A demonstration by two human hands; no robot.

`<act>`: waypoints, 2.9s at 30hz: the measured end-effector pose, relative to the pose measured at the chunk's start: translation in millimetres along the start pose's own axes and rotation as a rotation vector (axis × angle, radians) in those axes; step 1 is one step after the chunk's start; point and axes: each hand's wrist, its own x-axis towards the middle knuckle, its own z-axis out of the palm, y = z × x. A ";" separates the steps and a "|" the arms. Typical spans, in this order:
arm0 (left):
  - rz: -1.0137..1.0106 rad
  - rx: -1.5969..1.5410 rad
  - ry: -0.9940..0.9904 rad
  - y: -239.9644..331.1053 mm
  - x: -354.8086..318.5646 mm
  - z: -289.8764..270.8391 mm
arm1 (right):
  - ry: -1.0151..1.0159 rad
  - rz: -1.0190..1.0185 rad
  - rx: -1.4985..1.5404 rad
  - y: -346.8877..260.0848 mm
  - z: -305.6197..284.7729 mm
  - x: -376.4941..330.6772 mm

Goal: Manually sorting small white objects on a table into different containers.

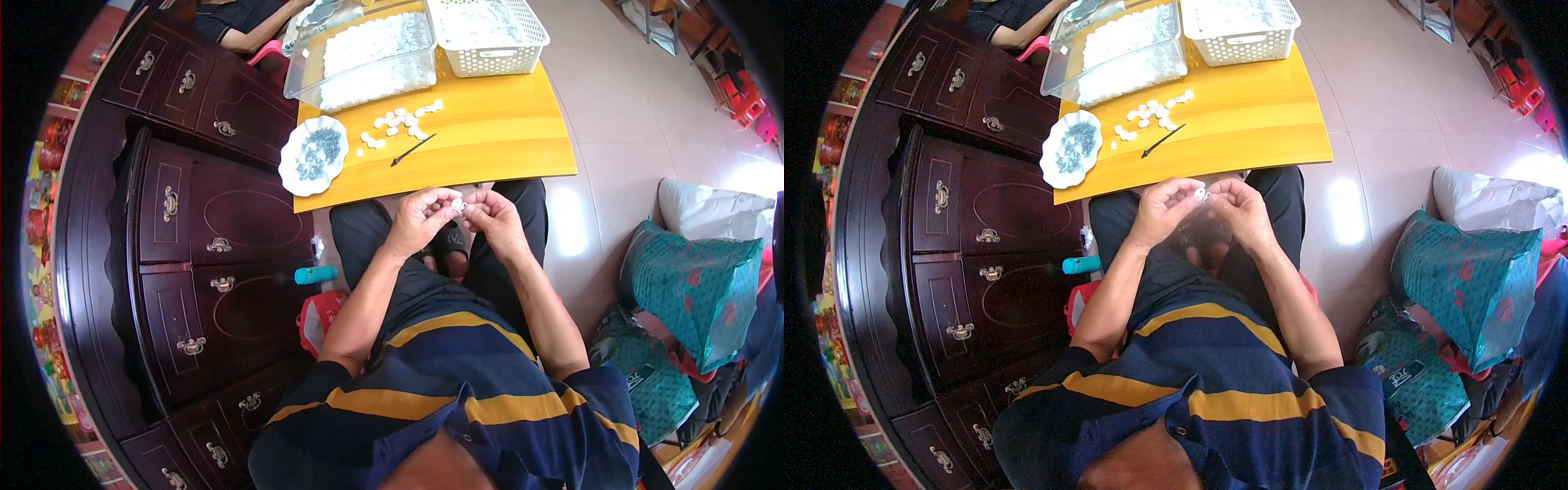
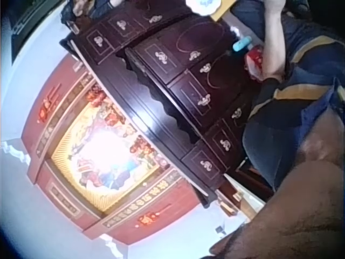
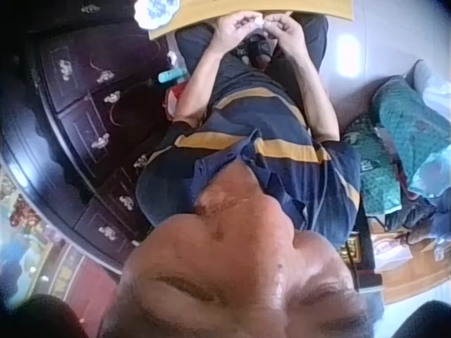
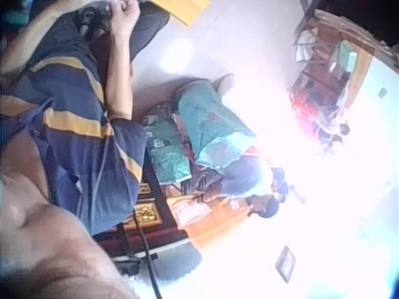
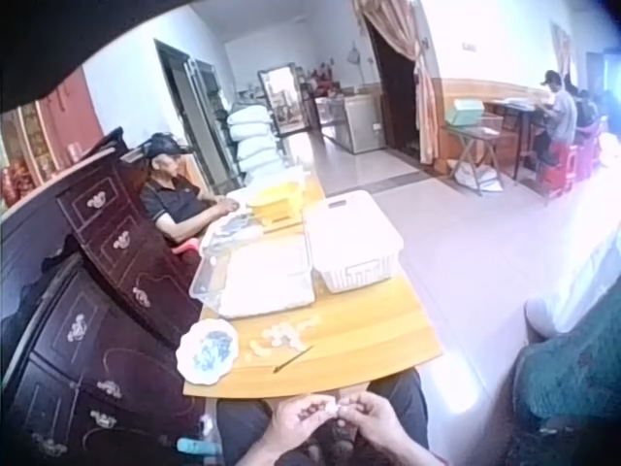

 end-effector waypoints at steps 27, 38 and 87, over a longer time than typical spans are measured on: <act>0.355 0.739 0.045 13.9 1.4 17.0 | -0.038 0.204 0.164 3.4 -7.5 0.5; 0.357 0.656 0.085 14.0 2.7 18.6 | -0.004 0.230 0.225 5.5 -6.0 -0.7; 0.230 0.386 -0.064 24.2 9.2 6.4 | -0.046 0.035 0.140 1.3 3.1 -5.5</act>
